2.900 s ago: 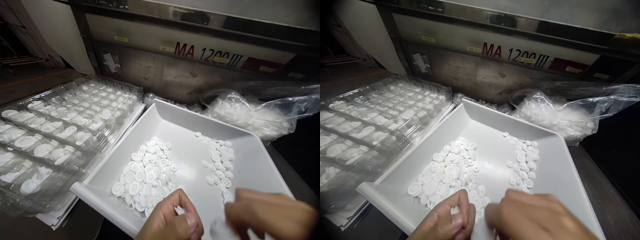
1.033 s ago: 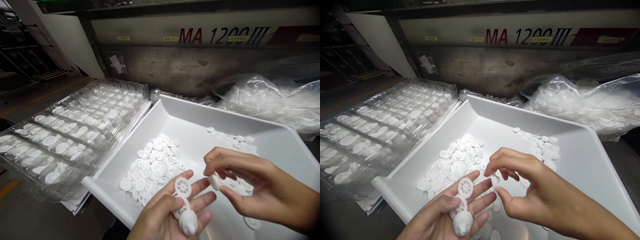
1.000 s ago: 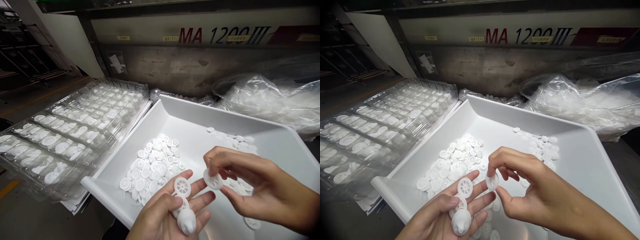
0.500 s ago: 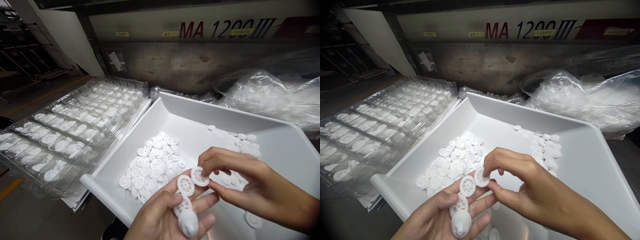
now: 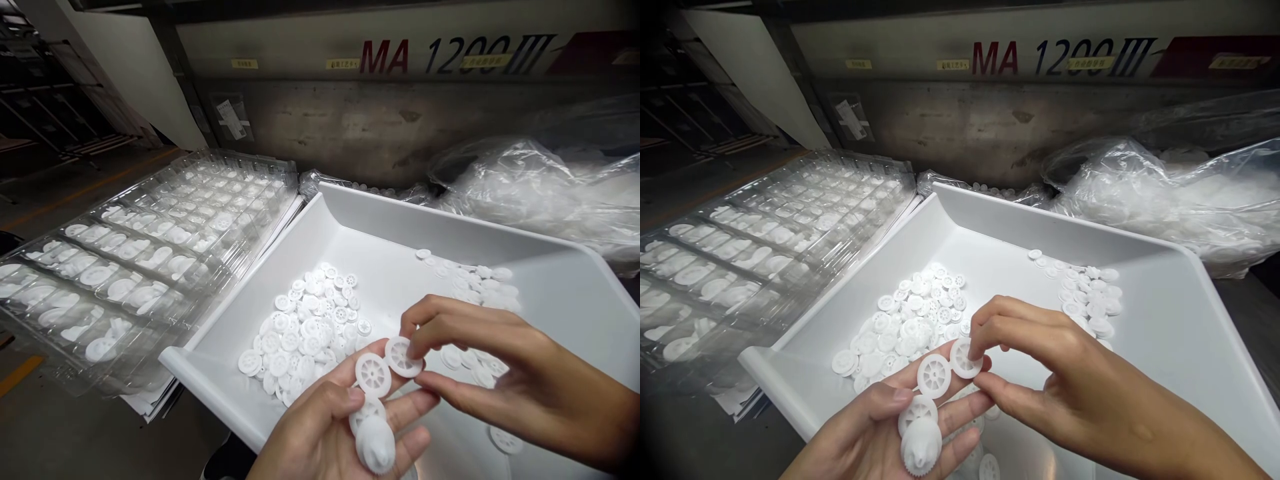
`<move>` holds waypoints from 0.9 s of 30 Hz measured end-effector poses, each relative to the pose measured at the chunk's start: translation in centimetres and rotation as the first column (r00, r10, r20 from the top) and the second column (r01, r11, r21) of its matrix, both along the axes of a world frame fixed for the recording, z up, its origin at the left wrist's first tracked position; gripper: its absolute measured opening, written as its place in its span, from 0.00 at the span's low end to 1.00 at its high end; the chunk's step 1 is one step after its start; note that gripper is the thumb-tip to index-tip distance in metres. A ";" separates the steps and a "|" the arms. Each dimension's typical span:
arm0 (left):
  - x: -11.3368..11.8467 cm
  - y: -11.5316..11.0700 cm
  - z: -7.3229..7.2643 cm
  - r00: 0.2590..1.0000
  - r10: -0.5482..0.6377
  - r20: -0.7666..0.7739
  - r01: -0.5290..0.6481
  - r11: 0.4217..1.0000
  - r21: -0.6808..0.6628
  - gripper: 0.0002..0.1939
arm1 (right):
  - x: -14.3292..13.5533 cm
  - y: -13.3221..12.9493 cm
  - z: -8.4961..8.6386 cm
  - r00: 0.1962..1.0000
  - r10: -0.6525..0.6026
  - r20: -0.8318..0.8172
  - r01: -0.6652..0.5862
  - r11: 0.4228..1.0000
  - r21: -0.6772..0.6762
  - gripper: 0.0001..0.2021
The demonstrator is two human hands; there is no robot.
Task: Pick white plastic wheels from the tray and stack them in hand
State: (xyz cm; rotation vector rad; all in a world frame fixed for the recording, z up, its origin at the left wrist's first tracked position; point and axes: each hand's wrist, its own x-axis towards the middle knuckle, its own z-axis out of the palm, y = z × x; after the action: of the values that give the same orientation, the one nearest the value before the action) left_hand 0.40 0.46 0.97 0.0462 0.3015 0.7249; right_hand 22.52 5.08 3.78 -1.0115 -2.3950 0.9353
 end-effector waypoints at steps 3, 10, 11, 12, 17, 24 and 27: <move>-0.1 0.2 0.2 1.000 -0.022 0.015 0.022 1.000 0.021 0.21 | -0.2 0.1 0.1 1.000 -0.012 -0.019 0.011 0.999 -0.034 0.06; 0.1 -0.2 0.0 1.000 0.004 -0.011 -0.004 0.999 -0.040 0.24 | -0.4 -0.2 0.0 0.998 -0.055 0.023 0.057 0.994 -0.096 0.07; 0.1 -0.3 0.0 1.000 0.009 -0.015 -0.009 0.999 -0.048 0.25 | -0.3 -0.3 -0.1 0.996 -0.077 0.033 0.080 0.992 -0.099 0.08; 0.1 -0.3 0.0 1.000 0.012 -0.016 -0.013 0.998 -0.061 0.26 | -0.2 -0.3 -0.2 0.994 -0.104 0.045 0.108 0.989 -0.102 0.09; 0.1 -0.3 0.2 1.000 0.018 0.002 -0.018 0.995 -0.098 0.25 | 0.1 -0.5 -0.2 0.986 -0.149 0.070 0.154 0.986 -0.070 0.13; 0.1 -0.2 0.4 1.000 0.015 -0.002 -0.015 0.996 -0.087 0.25 | 0.0 -0.5 0.0 0.989 -0.142 0.046 0.144 0.988 -0.048 0.16; 0.2 -0.3 0.5 1.000 0.023 -0.008 -0.024 0.993 -0.112 0.23 | 0.2 -0.4 0.0 0.991 -0.122 0.056 0.121 0.993 0.017 0.19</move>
State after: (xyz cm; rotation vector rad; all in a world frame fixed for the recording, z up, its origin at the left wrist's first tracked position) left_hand 0.56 0.21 1.44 -0.0613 0.3487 0.7305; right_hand 22.77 4.73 3.77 -1.1789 -2.3521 0.8568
